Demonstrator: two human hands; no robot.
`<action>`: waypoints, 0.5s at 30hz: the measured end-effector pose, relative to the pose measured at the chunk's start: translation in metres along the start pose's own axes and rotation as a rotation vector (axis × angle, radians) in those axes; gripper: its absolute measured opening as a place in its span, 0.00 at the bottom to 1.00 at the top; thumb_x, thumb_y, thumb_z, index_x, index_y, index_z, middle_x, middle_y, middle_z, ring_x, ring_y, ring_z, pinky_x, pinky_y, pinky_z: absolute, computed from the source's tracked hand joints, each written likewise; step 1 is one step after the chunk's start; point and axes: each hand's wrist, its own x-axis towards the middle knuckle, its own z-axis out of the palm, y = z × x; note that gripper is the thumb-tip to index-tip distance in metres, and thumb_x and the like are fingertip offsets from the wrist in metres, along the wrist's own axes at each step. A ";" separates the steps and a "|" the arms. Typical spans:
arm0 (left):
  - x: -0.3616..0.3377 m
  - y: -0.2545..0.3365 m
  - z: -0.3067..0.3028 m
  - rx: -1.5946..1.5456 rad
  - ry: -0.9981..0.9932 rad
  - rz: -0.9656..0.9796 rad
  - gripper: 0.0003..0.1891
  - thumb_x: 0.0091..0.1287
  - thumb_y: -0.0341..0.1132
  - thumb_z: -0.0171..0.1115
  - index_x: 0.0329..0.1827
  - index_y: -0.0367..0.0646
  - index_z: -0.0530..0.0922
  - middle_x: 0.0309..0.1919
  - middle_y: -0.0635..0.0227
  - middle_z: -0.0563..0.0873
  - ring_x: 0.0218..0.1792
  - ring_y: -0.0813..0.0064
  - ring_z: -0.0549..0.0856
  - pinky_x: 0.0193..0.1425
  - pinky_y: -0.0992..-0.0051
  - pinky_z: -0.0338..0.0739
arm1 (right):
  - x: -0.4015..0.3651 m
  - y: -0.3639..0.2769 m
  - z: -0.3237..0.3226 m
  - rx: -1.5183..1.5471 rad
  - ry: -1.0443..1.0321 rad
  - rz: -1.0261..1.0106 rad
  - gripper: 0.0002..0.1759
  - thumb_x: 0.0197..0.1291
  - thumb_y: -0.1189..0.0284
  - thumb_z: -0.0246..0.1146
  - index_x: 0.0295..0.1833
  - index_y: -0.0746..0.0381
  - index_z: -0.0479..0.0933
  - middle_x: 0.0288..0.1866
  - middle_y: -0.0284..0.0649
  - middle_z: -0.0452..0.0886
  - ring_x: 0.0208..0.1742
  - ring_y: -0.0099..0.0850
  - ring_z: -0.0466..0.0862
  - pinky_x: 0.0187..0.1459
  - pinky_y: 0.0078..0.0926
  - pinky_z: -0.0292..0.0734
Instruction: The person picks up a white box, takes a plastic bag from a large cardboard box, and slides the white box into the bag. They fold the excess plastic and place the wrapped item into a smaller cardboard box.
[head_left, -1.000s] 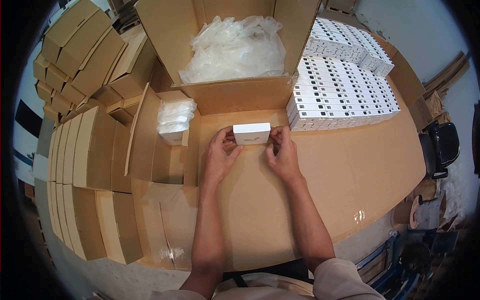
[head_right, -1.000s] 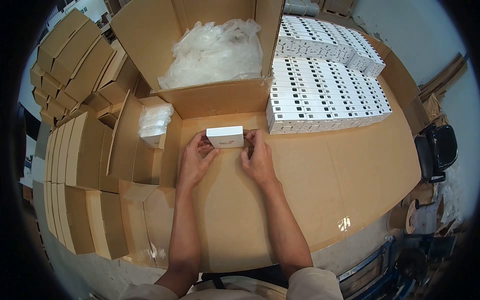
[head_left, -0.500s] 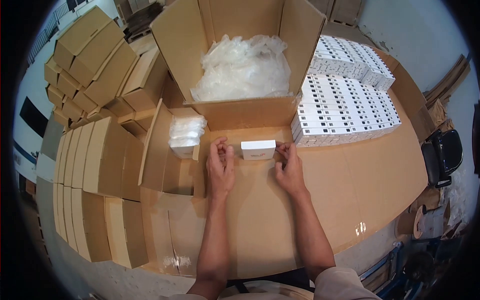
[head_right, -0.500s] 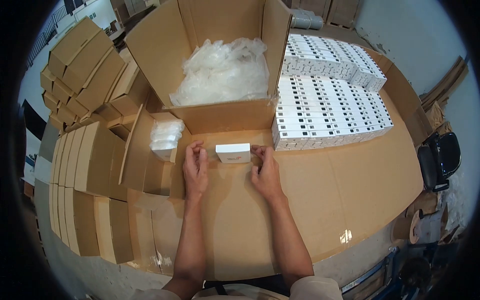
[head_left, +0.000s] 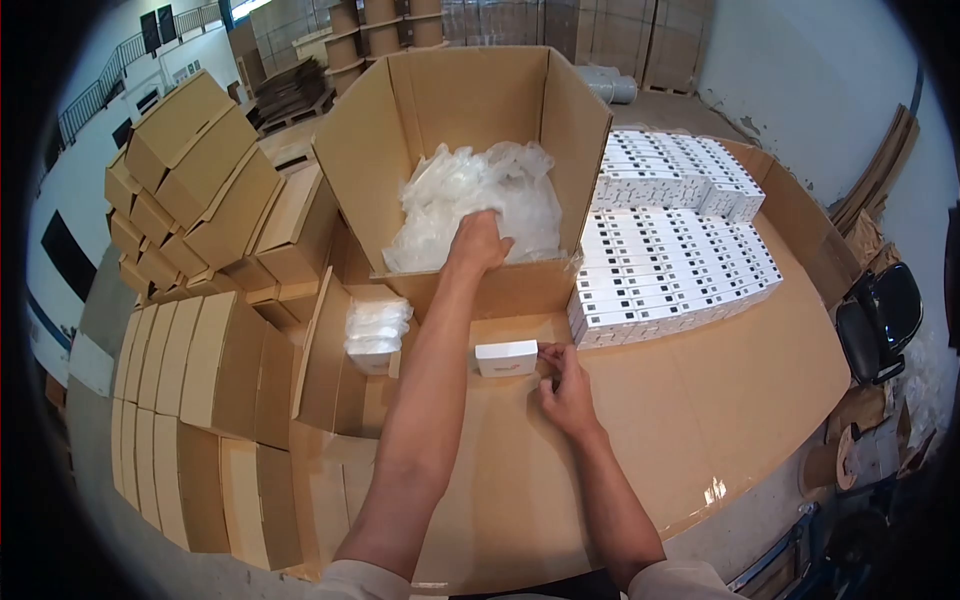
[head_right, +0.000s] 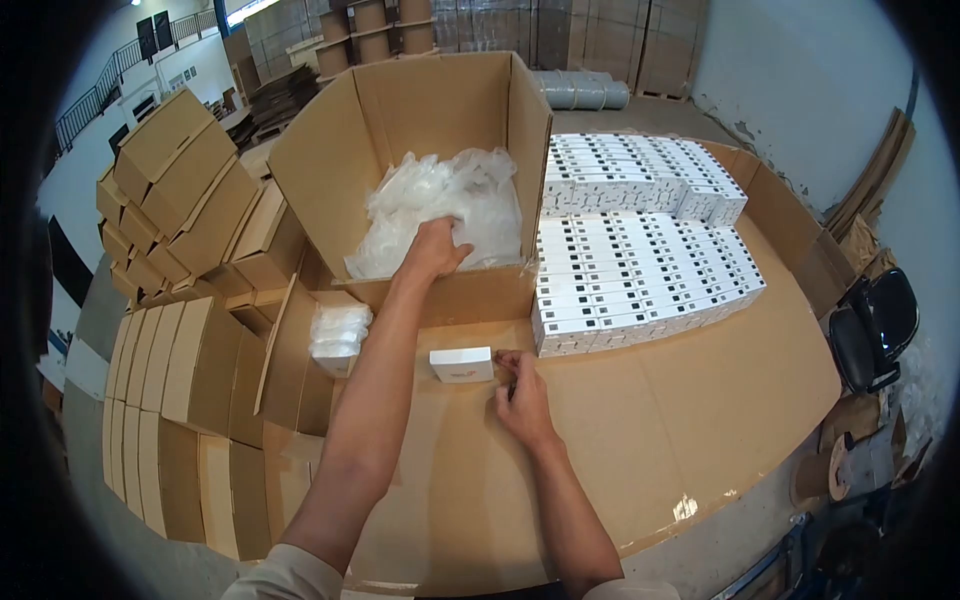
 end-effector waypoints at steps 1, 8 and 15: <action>0.005 -0.003 0.001 -0.064 -0.068 -0.100 0.15 0.64 0.33 0.75 0.50 0.35 0.86 0.44 0.52 0.91 0.45 0.61 0.90 0.54 0.65 0.84 | 0.000 0.003 0.001 -0.012 0.013 -0.016 0.25 0.56 0.90 0.54 0.62 0.69 0.67 0.64 0.56 0.82 0.69 0.48 0.83 0.58 0.39 0.83; 0.000 0.002 -0.014 -0.342 0.051 -0.241 0.15 0.70 0.40 0.71 0.46 0.34 0.84 0.35 0.51 0.91 0.38 0.58 0.90 0.48 0.63 0.82 | -0.001 0.007 0.005 0.006 0.025 -0.008 0.26 0.56 0.89 0.56 0.62 0.69 0.69 0.63 0.55 0.83 0.67 0.49 0.84 0.56 0.38 0.83; 0.000 0.007 -0.024 -0.391 0.315 -0.304 0.16 0.77 0.41 0.65 0.41 0.38 0.72 0.28 0.55 0.86 0.30 0.58 0.86 0.43 0.62 0.80 | -0.003 0.008 0.003 0.016 0.023 0.014 0.25 0.56 0.88 0.57 0.62 0.68 0.70 0.62 0.54 0.84 0.66 0.48 0.84 0.56 0.37 0.82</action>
